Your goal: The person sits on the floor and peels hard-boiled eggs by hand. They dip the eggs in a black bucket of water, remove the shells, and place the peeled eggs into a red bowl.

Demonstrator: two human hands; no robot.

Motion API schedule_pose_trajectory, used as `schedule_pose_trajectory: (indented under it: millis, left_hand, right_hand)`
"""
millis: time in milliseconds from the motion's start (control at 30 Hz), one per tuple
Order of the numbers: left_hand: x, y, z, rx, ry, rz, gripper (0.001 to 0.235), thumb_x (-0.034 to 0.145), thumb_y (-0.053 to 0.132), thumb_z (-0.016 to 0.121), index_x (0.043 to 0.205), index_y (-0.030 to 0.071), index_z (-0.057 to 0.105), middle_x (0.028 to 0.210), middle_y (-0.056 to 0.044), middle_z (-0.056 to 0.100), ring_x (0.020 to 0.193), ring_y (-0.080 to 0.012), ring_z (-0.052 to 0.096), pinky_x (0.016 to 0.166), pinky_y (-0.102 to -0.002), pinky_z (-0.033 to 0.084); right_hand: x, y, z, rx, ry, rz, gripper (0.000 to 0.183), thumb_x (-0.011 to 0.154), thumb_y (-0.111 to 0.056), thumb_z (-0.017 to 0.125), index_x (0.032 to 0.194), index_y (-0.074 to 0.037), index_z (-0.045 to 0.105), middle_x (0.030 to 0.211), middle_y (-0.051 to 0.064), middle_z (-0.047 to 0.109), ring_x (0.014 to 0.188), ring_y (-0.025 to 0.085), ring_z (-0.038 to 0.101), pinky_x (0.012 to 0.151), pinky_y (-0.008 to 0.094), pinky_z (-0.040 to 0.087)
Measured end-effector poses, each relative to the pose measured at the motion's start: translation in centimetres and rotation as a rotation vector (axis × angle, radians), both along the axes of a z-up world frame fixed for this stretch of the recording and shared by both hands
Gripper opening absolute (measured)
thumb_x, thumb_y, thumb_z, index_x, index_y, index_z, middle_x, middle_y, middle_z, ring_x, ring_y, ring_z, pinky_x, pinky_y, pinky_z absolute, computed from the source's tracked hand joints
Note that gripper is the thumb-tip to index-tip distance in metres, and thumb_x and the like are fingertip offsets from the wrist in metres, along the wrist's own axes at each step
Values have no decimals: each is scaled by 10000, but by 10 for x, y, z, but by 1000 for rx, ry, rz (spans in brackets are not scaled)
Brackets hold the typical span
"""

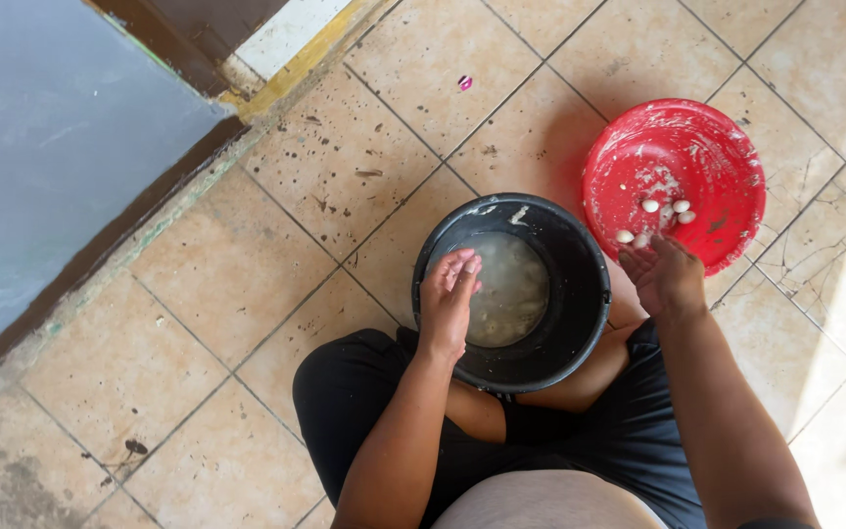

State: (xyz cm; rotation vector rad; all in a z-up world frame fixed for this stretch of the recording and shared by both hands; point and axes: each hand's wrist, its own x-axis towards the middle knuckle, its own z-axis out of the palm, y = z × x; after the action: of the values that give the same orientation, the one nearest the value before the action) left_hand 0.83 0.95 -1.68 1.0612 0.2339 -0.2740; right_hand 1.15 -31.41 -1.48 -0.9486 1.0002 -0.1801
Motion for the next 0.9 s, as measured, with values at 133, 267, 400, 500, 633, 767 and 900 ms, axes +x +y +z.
schedule_pose_trajectory:
  millis: [133, 267, 400, 500, 633, 767, 900]
  left_hand:
    - [1, 9, 6, -76, -32, 108, 262, 1016, 231, 649, 1221, 70, 629, 1242, -56, 653, 1167, -173, 621, 973, -335, 514]
    - [4, 10, 18, -96, -50, 129, 248, 1030, 230, 653, 1213, 64, 647, 1208, -80, 660, 1133, -181, 626, 964, -351, 525]
    - [3, 13, 22, -126, -40, 112, 248, 1038, 237, 646, 1211, 60, 643, 1222, -76, 653, 1145, -176, 626, 965, -344, 520]
    - [3, 13, 18, -104, -22, 70, 261, 1028, 250, 630, 1218, 70, 640, 1224, -73, 662, 1153, -171, 633, 975, -337, 525]
    - [1, 12, 14, -110, -9, 46, 257, 1032, 233, 634, 1218, 55, 637, 1246, -76, 649, 1166, -177, 617, 981, -333, 509]
    - [4, 8, 5, -71, 15, -14, 277, 1020, 247, 626, 1212, 47, 634, 1272, -87, 654, 1190, -183, 632, 978, -331, 509]
    - [3, 6, -6, -6, 44, -73, 299, 1019, 258, 628, 1222, 39, 643, 1268, -101, 667, 1204, -207, 631, 985, -337, 512]
  right_hand:
    - [-4, 46, 21, -569, -244, 413, 226, 1053, -119, 580, 1254, -16, 565, 1105, 100, 666, 977, 255, 663, 862, 408, 575]
    - [13, 101, 16, -1441, -146, 1175, 179, 925, -135, 687, 1075, -55, 740, 1024, 179, 754, 924, 343, 731, 807, 421, 584]
    - [53, 143, -34, -1848, 337, 1890, 283, 922, -150, 578, 1166, -51, 682, 1136, 207, 710, 1004, 314, 733, 811, 390, 604]
    - [62, 144, -83, -1647, 584, 1963, 261, 1016, -132, 531, 1182, -47, 714, 1234, 188, 732, 1099, 307, 749, 871, 397, 623]
    - [61, 146, -131, -1518, 666, 2087, 303, 1011, -173, 539, 1230, -65, 718, 1286, 187, 695, 1164, 314, 701, 940, 422, 576]
    - [55, 145, -125, -1400, 686, 2224, 311, 1005, -172, 564, 1286, -79, 661, 1243, 201, 700, 1134, 337, 687, 934, 442, 554]
    - [34, 134, -65, -1405, 527, 2152, 352, 999, -171, 590, 1342, -93, 604, 1200, 215, 705, 1104, 361, 674, 929, 463, 532]
